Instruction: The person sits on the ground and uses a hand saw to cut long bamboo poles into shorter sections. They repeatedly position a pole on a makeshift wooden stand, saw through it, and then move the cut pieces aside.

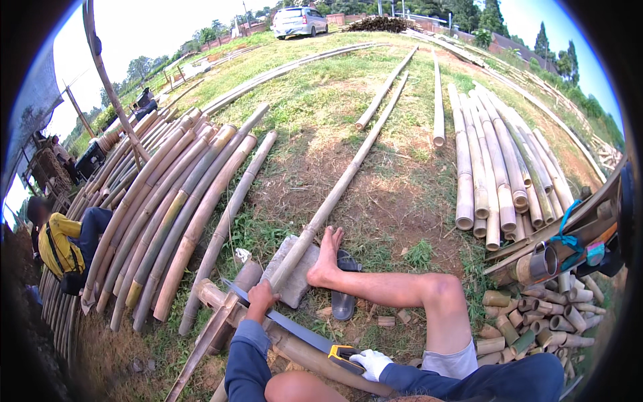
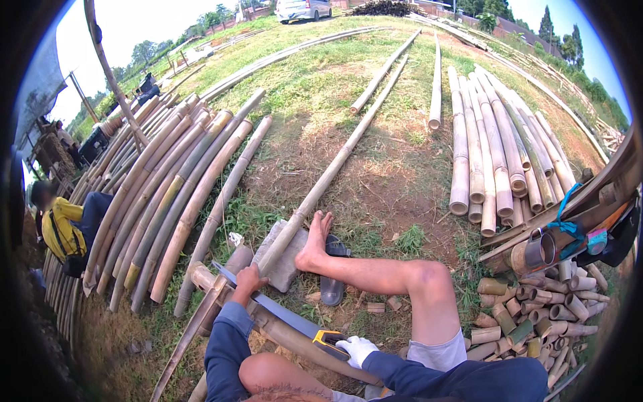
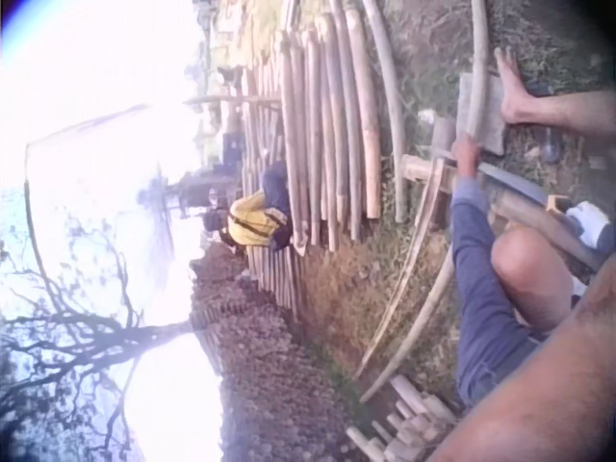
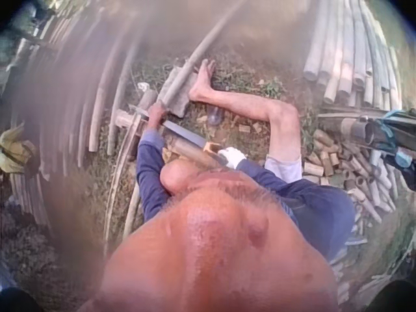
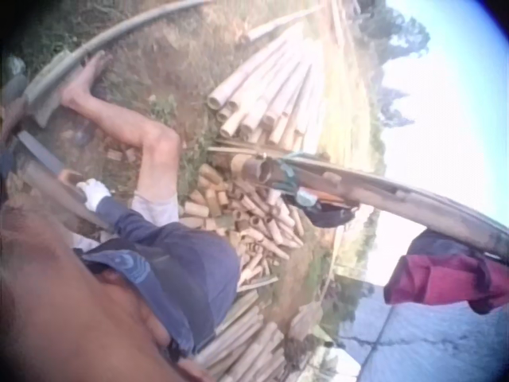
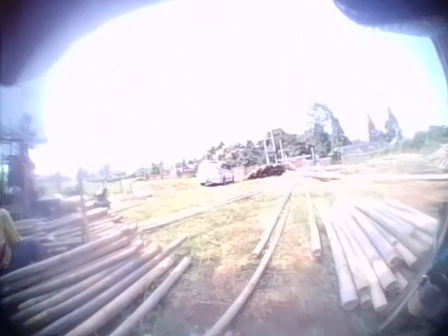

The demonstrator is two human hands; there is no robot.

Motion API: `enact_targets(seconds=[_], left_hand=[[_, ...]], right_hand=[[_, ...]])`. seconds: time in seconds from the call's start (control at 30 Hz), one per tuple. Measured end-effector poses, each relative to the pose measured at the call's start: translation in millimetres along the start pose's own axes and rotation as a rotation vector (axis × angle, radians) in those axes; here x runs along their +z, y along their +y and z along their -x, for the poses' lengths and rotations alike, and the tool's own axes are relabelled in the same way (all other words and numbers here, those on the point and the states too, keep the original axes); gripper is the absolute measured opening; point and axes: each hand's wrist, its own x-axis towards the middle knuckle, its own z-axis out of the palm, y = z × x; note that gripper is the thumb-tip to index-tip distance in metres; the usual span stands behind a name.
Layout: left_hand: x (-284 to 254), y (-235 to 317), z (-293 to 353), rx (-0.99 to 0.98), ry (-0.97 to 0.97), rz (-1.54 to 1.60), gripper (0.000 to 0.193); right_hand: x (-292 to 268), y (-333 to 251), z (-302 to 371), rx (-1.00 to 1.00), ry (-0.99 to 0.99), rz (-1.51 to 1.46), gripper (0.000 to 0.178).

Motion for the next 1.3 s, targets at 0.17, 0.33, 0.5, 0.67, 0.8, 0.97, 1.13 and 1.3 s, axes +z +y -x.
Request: enact_targets(seconds=[0.17,0.33,0.5,0.67,0.8,0.97,1.13,1.3], left_hand=[[6,5,-2,0.032,0.145,0.027,0.076],[6,2,-4,0.078,0.144,0.007,0.069],[5,16,-4,0.034,0.164,0.059,0.069],[-19,-4,0,-0.024,0.354,0.077,0.066],[-54,0,0,0.042,0.437,-0.003,0.066],[-71,-5,4,0.01,0.245,0.039,0.072],[-62,-5,-4,0.033,0.177,0.005,0.071],[-59,-5,-7,-0.003,0.148,0.028,0.069]], right_hand=[[-2,9,-2,-0.336,0.092,0.092,0.054],[-35,-25,29,-0.539,0.17,-0.008,0.042],[-60,-20,38,-0.632,0.171,-0.046,0.042],[-88,-26,47,-0.71,0.206,-0.017,0.046],[-75,-12,37,-0.633,0.169,0.098,0.04],[-65,-16,41,-0.611,0.065,0.182,0.038],[-62,-15,51,-0.589,0.09,0.145,0.039],[-63,-11,54,-0.557,0.097,0.123,0.04]])
